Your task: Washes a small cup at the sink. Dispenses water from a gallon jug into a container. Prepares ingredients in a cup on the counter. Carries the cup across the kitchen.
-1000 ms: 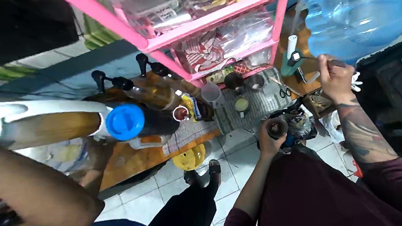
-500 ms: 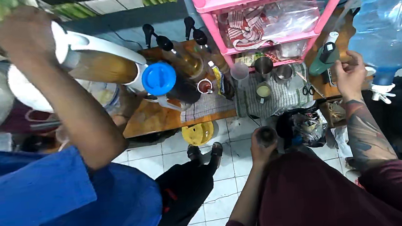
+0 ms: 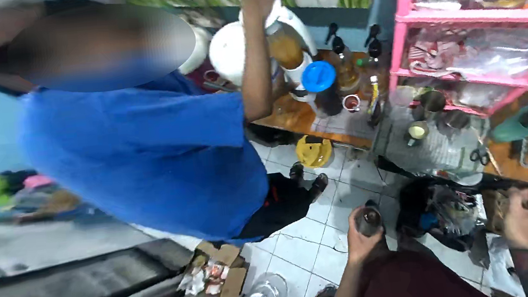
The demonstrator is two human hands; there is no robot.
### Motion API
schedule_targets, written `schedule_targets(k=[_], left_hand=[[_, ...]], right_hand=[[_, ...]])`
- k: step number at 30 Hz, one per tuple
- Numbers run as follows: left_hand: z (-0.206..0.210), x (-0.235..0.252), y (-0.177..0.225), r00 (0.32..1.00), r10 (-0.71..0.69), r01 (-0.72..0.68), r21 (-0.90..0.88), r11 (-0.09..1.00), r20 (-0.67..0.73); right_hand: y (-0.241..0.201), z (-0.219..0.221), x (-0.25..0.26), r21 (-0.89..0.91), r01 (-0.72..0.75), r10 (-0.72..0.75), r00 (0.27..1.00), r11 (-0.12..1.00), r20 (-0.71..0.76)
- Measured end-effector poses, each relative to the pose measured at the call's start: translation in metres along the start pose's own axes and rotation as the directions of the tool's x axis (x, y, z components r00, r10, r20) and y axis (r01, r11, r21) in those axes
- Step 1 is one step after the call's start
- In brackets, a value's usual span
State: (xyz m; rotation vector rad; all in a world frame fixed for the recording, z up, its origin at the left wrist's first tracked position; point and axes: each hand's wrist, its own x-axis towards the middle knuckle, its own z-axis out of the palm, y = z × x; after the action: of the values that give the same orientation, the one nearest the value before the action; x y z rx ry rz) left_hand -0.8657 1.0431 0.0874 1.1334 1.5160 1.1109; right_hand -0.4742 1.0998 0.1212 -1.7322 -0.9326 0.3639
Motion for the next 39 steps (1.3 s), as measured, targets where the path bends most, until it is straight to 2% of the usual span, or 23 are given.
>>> schedule_targets(k=[2, 3, 4, 5, 7, 9, 10, 12, 15, 21, 24, 27, 30, 33, 35, 37, 39], left_hand=[[-0.024, -0.024, -0.019, 0.998, -0.021, 0.022, 0.014, 1.000, -0.067], [-0.038, -0.036, -0.027, 0.994, -0.040, 0.043, 0.028, 0.999, -0.098], [-0.052, -0.047, -0.034, 0.989, -0.062, 0.069, 0.053, 0.996, -0.132], [-0.068, -0.058, -0.041, 0.983, -0.084, 0.096, 0.070, 0.993, -0.165], [-0.103, -0.078, -0.053, 0.964, -0.132, 0.151, 0.067, 0.986, -0.229], [-0.144, -0.098, -0.067, 0.946, -0.167, 0.180, 0.022, 0.983, -0.280], [-0.166, -0.107, -0.074, 0.941, -0.171, 0.176, -0.007, 0.984, -0.293], [-0.216, -0.124, -0.087, 0.930, -0.180, 0.186, -0.012, 0.983, -0.320], [-0.308, -0.151, -0.111, 0.936, -0.104, 0.133, 0.065, 0.989, -0.336], [-0.498, -0.195, -0.125, 0.894, -0.171, 0.234, 0.106, 0.966, -0.415], [-0.575, -0.202, -0.129, 0.826, -0.165, 0.243, 0.076, 0.967, -0.539], [-0.645, -0.188, -0.129, 0.726, -0.180, 0.245, 0.005, 0.970, -0.664], [-0.714, -0.154, -0.120, 0.659, -0.192, 0.240, -0.039, 0.970, -0.727], [-0.786, -0.098, -0.104, 0.645, -0.177, 0.231, -0.032, 0.973, -0.743], [-0.833, -0.051, -0.092, 0.667, -0.164, 0.236, -0.003, 0.972, -0.727], [-0.881, 0.000, -0.081, 0.699, -0.154, 0.234, 0.019, 0.972, -0.698], [-0.926, 0.058, -0.074, 0.730, -0.141, 0.213, 0.027, 0.977, -0.669]], right_hand=[[0.023, 0.010, -0.049, -0.023, -0.045, 0.049, 0.968, 0.999, 0.245], [0.030, 0.015, -0.073, -0.068, -0.097, 0.116, 0.911, 0.993, 0.397], [0.035, 0.021, -0.095, -0.136, -0.146, 0.197, 0.812, 0.980, 0.549], [0.037, 0.030, -0.116, -0.215, -0.177, 0.278, 0.671, 0.960, 0.687], [0.035, 0.054, -0.153, -0.358, -0.133, 0.382, 0.357, 0.924, 0.852], [0.021, 0.086, -0.189, -0.448, 0.015, 0.446, 0.073, 0.894, 0.892], [0.010, 0.106, -0.208, -0.453, 0.103, 0.458, -0.030, 0.886, 0.889], [-0.019, 0.149, -0.250, -0.393, 0.255, 0.442, -0.175, 0.884, 0.880], [-0.072, 0.227, -0.328, -0.254, 0.372, 0.378, -0.313, 0.893, 0.871], [-0.202, 0.382, -0.505, 0.093, 0.517, 0.229, -0.524, 0.851, 0.820], [-0.279, 0.451, -0.583, 0.257, 0.532, 0.151, -0.606, 0.807, 0.781], [-0.349, 0.522, -0.647, 0.368, 0.504, 0.064, -0.651, 0.781, 0.756], [-0.389, 0.603, -0.703, 0.468, 0.360, -0.086, -0.713, 0.807, 0.696], [-0.427, 0.684, -0.746, 0.527, 0.111, -0.258, -0.775, 0.843, 0.576], [-0.452, 0.734, -0.764, 0.541, -0.005, -0.358, -0.755, 0.841, 0.549], [-0.476, 0.786, -0.776, 0.540, -0.082, -0.434, -0.701, 0.837, 0.566], [-0.499, 0.844, -0.775, 0.544, -0.082, -0.452, -0.665, 0.835, 0.595]])
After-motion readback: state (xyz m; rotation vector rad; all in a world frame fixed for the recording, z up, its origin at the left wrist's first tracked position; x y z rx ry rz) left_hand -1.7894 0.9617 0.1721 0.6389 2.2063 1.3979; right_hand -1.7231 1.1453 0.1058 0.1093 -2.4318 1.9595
